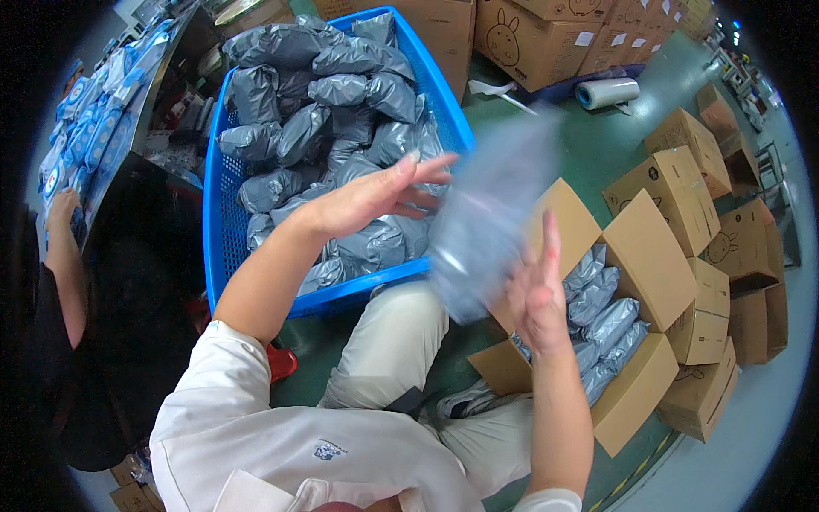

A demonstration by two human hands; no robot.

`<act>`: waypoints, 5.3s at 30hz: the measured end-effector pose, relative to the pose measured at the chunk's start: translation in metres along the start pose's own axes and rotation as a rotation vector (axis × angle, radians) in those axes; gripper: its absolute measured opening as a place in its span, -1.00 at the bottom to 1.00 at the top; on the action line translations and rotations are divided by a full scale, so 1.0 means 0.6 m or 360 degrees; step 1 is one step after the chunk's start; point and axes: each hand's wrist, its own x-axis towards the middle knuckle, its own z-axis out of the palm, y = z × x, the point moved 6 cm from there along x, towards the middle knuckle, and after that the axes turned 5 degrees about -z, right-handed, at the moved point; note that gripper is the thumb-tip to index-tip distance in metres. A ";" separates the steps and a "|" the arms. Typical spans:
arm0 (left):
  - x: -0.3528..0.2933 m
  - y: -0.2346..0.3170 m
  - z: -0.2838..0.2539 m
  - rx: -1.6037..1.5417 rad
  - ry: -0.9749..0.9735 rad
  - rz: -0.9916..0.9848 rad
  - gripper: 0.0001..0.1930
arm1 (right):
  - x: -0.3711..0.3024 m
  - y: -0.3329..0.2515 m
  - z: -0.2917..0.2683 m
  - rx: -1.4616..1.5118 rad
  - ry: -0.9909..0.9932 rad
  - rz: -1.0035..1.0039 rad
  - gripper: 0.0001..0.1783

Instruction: The person takes grey packages from a blue crate and stacks them into cardboard boxes, then sets the full box aside and prepares an empty one to repeat the process.

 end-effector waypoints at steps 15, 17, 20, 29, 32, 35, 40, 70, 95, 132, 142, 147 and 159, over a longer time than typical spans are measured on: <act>0.139 -0.455 -0.409 0.1263 0.1196 -0.1529 -0.05 | -0.399 -0.185 -0.349 -0.0073 0.1455 -0.0176 -0.44; 0.126 -0.452 -0.392 0.0237 0.0980 -0.1416 -0.20 | -0.445 -0.207 -0.377 -0.0026 0.1643 -0.0091 -0.45; 0.064 -0.337 -0.327 -0.0507 0.0811 -0.1102 -0.42 | -0.488 -0.203 -0.390 0.0301 0.1740 0.0246 -0.42; -0.014 -0.003 0.077 -0.0584 0.0413 -0.0411 -0.56 | -0.333 -0.051 -0.434 0.0439 0.1047 0.1035 -0.26; 0.098 -0.041 0.326 -0.0576 0.0056 -0.0785 -0.65 | -0.316 -0.005 -0.453 0.0436 0.0922 0.1221 -0.21; 0.199 -0.201 0.461 -0.0553 -0.0419 -0.1185 -0.60 | -0.291 0.040 -0.435 0.0207 0.0748 0.1473 -0.19; 0.248 -0.343 0.540 0.1379 -0.0356 -0.0654 -0.25 | -0.286 0.049 -0.460 -0.1527 0.0701 0.1461 -0.10; 0.084 -0.098 0.425 0.1681 -0.0250 0.0596 -0.60 | -0.283 0.046 -0.428 -0.2059 -0.0170 0.0828 -0.38; -0.126 -0.106 -0.258 -0.0025 0.0787 0.0173 -0.24 | -0.030 -0.029 0.043 -0.1466 -0.0407 -0.0049 -0.06; 0.080 0.156 0.414 0.1766 0.0493 0.1836 -0.37 | -0.299 -0.092 -0.657 -0.3163 0.1236 0.0854 -0.08; 0.345 -0.287 0.739 0.2188 -0.0271 0.0846 0.12 | -0.319 -0.086 -0.672 -0.3130 0.1272 0.0666 -0.11; 0.417 -0.308 0.712 0.1718 -0.0130 0.0394 0.07 | -0.286 -0.075 -0.661 -0.3241 0.1253 0.0639 -0.13; 0.177 -0.031 0.374 0.1346 -0.0172 0.1066 -0.67 | -0.313 -0.081 -0.570 -0.2938 0.1358 0.0019 -0.35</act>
